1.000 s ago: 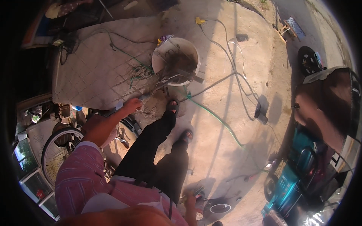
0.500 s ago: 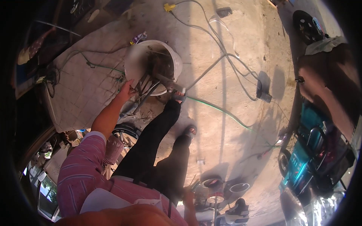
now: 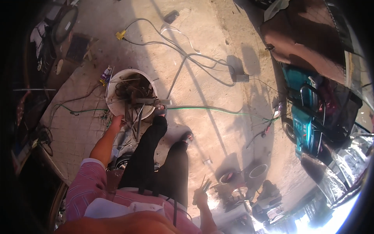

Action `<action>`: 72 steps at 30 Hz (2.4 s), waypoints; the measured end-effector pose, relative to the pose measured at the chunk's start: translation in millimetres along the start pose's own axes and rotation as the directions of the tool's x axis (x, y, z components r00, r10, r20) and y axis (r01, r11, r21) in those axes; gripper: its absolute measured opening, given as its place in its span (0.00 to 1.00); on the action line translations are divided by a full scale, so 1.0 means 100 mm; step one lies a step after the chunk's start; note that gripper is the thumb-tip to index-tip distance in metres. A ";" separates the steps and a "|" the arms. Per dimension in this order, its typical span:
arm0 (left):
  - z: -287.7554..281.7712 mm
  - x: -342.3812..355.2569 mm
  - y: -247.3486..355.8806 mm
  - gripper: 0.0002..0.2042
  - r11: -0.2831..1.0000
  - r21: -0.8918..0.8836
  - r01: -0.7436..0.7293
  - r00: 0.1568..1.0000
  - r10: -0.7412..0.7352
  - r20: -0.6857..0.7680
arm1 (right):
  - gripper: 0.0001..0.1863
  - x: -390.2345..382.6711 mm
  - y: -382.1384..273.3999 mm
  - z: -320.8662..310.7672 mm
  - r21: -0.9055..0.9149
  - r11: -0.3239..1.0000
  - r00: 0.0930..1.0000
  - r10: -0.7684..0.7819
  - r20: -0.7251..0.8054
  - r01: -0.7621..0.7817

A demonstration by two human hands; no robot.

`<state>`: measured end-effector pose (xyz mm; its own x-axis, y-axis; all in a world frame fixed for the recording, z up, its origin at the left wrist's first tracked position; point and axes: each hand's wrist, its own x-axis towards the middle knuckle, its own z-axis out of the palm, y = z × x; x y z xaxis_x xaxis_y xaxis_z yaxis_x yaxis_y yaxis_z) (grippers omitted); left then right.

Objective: The person works on the rear wheel area of a scooter, using a screwdriver and other tools to handle metal components and wires, and eventually sorts through a bucket of metal parts and scraps.

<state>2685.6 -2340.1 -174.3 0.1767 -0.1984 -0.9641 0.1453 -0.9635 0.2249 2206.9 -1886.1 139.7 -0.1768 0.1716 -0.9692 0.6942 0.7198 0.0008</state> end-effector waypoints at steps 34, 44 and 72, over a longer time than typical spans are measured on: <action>5.23 -4.56 -0.36 0.08 -0.061 0.592 -0.803 0.594 -0.154 0.790 | 0.12 0.70 1.06 -4.46 0.677 0.733 0.982 0.062 -0.176 0.075; 8.55 -3.74 -2.11 0.15 0.282 0.951 -0.131 0.988 -0.042 0.149 | 0.07 0.83 0.83 -5.82 0.731 0.682 0.978 0.134 -0.159 0.025; 13.87 -5.61 -8.10 0.10 -0.249 0.934 -0.255 0.953 0.097 0.286 | 0.06 3.15 1.80 -9.87 0.929 0.284 0.957 0.097 -0.274 0.237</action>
<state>1118.7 -1698.2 -12.2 -0.0958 -0.3338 -0.9378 -0.9908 0.1227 0.0575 1587.8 -1039.0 78.1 -0.2926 0.4185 -0.8598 0.8033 -0.3801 -0.4584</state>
